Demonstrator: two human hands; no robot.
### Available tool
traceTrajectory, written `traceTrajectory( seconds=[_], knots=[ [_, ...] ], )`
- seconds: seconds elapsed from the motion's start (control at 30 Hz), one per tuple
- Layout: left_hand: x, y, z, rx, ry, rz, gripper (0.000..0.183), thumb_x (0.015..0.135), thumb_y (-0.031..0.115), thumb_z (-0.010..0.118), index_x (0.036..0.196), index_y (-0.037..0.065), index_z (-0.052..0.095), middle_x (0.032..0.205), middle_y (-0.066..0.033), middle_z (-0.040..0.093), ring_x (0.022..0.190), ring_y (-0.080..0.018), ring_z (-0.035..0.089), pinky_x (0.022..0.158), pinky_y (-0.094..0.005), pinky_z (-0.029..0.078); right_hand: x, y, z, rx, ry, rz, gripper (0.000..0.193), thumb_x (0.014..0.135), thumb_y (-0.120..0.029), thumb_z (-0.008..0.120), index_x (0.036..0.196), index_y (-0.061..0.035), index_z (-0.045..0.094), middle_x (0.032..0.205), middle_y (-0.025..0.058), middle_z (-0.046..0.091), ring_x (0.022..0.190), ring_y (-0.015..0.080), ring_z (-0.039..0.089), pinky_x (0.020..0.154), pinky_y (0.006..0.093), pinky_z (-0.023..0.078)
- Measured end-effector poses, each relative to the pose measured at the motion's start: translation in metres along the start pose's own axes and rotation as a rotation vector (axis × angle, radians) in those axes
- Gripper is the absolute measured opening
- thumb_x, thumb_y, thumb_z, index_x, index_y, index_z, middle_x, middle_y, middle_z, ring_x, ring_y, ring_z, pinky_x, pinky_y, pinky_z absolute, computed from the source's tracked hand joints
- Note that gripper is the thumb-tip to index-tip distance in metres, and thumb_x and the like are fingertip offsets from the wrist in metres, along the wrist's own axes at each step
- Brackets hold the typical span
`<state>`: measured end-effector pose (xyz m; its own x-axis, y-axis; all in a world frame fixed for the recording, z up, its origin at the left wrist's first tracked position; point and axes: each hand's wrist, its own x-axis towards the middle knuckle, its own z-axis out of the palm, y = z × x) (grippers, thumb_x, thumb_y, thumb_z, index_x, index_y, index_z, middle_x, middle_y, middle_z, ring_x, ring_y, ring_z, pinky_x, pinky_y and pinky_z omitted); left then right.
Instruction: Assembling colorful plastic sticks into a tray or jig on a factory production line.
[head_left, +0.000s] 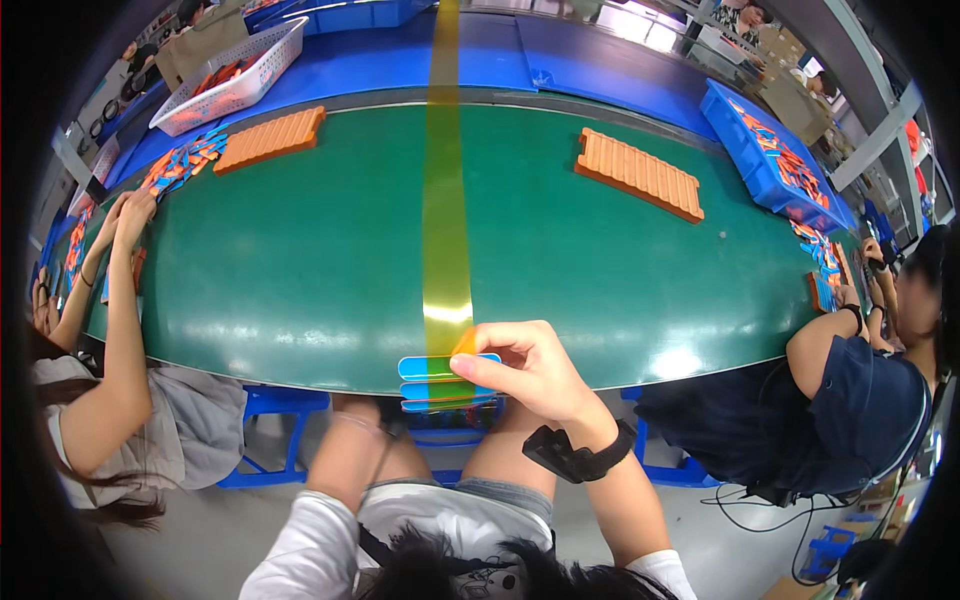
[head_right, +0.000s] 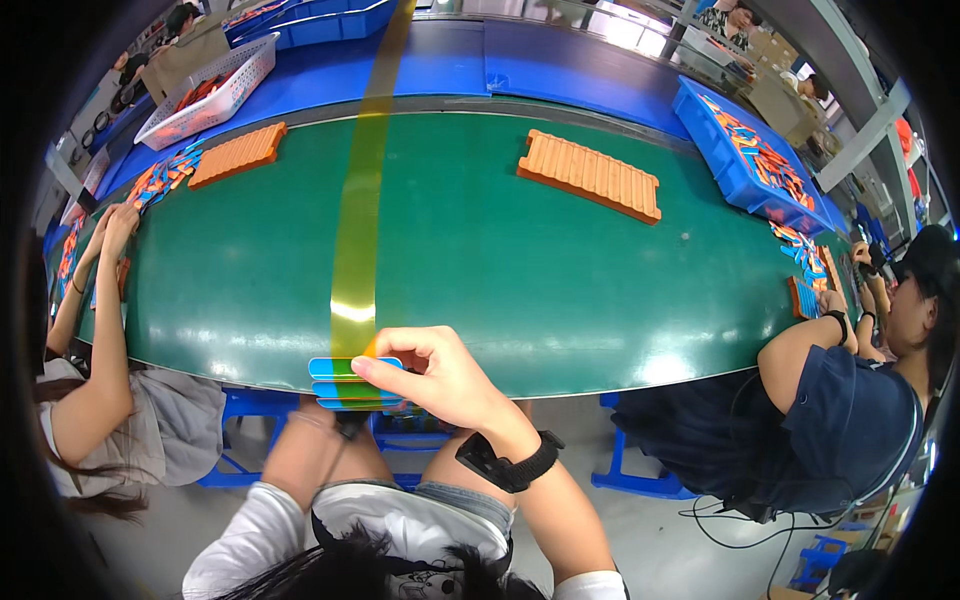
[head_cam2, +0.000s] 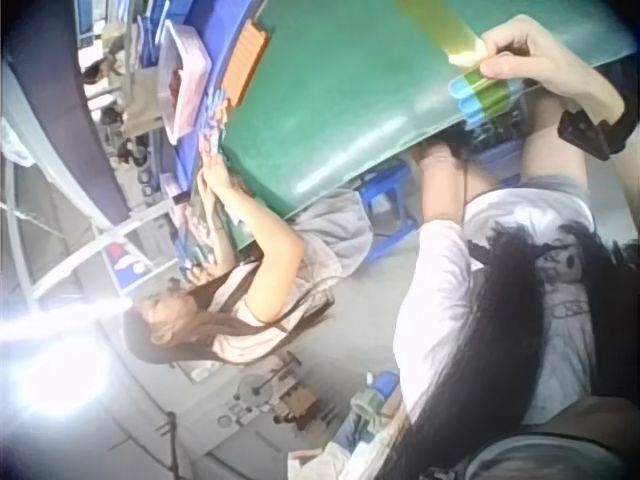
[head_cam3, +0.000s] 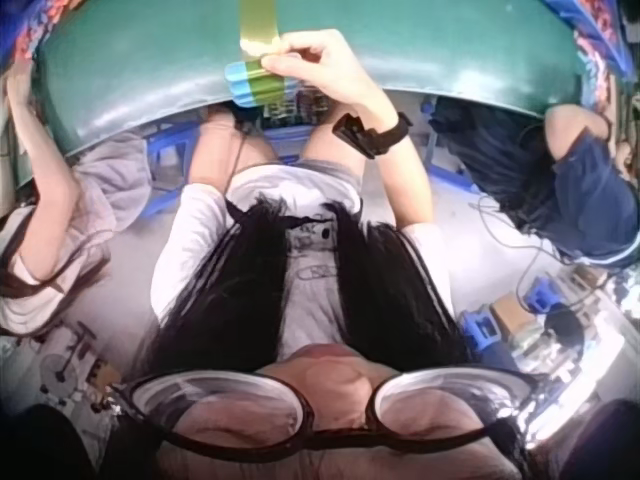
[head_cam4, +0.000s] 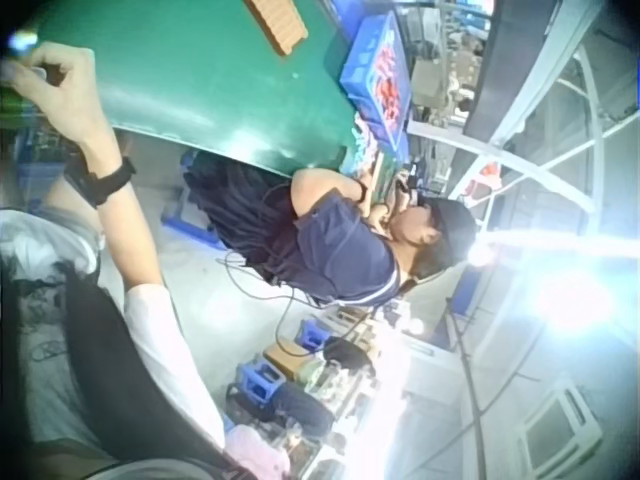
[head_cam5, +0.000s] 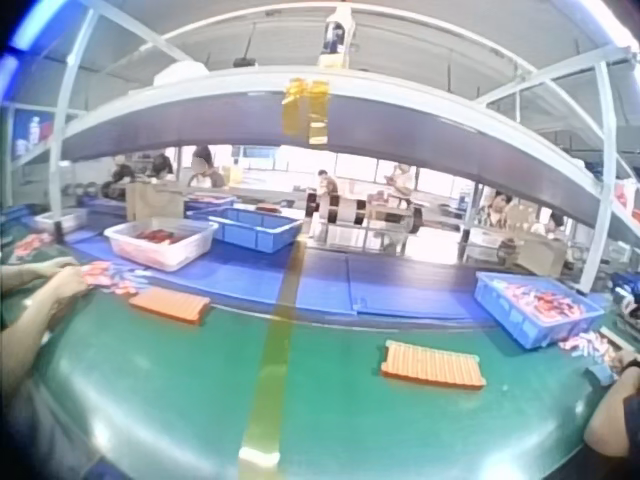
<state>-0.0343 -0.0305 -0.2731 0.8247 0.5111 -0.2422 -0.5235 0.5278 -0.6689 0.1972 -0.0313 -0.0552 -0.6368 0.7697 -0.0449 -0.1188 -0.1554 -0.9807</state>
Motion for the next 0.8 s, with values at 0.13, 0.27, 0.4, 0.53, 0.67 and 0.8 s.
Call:
traceTrajectory(
  seconds=[0.13, 0.27, 0.4, 0.53, 0.67, 0.8],
  knots=[
    [-0.065, 0.052, 0.017, 0.002, 0.017, 0.014, 0.050, 0.087, 0.030, 0.031, 0.123, -0.004, 0.024, 0.126, -0.0232, 0.027, 0.120, -0.0401, 0.024, 0.097, -0.0509, 0.025, 0.000, 0.000, -0.001, -0.001, -0.010, -0.110, 0.014, 0.081, -0.014, 0.057, 0.077, -0.0003, 0.059, 0.070, -0.0020, 0.055, 0.062, 0.0026, 0.048, 0.054, 0.0175, 0.039],
    [-0.112, 0.078, 0.030, 0.010, 0.034, 0.049, 0.051, 0.087, 0.031, 0.031, 0.124, -0.003, 0.024, 0.127, -0.0226, 0.026, 0.121, -0.0397, 0.023, 0.098, -0.0504, 0.023, 0.000, -0.003, 0.001, 0.045, -0.022, -0.155, 0.013, 0.081, -0.012, 0.057, 0.079, 0.0002, 0.059, 0.072, -0.0017, 0.056, 0.065, 0.0030, 0.048, 0.057, 0.0181, 0.039],
    [-0.135, 0.091, 0.032, 0.014, 0.057, 0.060, 0.051, 0.086, 0.031, 0.031, 0.124, -0.002, 0.024, 0.128, -0.0219, 0.025, 0.121, -0.0394, 0.022, 0.099, -0.0499, 0.022, 0.000, 0.000, 0.000, -0.012, 0.000, -0.132, 0.014, 0.081, -0.012, 0.057, 0.076, 0.0004, 0.058, 0.071, -0.0023, 0.054, 0.065, 0.0028, 0.047, 0.057, 0.0185, 0.038],
    [-0.138, 0.098, 0.029, 0.018, 0.087, 0.062, 0.052, 0.086, 0.031, 0.030, 0.125, -0.001, 0.023, 0.129, -0.0212, 0.024, 0.122, -0.0390, 0.021, 0.099, -0.0494, 0.021, 0.000, 0.002, 0.000, 0.051, 0.011, -0.170, 0.014, 0.081, -0.013, 0.058, 0.075, 0.0005, 0.058, 0.070, -0.0023, 0.054, 0.065, 0.0034, 0.047, 0.058, 0.0195, 0.039],
    [-0.144, 0.103, 0.029, 0.031, 0.102, 0.050, 0.052, 0.085, 0.032, 0.030, 0.126, -0.001, 0.023, 0.130, -0.0205, 0.023, 0.122, -0.0387, 0.020, 0.100, -0.0489, 0.020, 0.000, -0.003, 0.006, 0.033, 0.007, -0.174, 0.015, 0.081, -0.013, 0.057, 0.075, 0.0007, 0.058, 0.071, -0.0018, 0.054, 0.066, 0.0037, 0.047, 0.059, 0.0197, 0.039],
    [-0.147, 0.098, 0.024, 0.039, 0.131, 0.066, 0.053, 0.085, 0.032, 0.030, 0.126, 0.000, 0.023, 0.131, -0.0199, 0.022, 0.123, -0.0384, 0.019, 0.101, -0.0484, 0.018, 0.001, -0.003, 0.004, 0.029, 0.011, -0.153, 0.015, 0.081, -0.013, 0.057, 0.076, 0.0009, 0.058, 0.073, -0.0016, 0.055, 0.067, 0.0038, 0.048, 0.060, 0.0197, 0.040]
  ],
)
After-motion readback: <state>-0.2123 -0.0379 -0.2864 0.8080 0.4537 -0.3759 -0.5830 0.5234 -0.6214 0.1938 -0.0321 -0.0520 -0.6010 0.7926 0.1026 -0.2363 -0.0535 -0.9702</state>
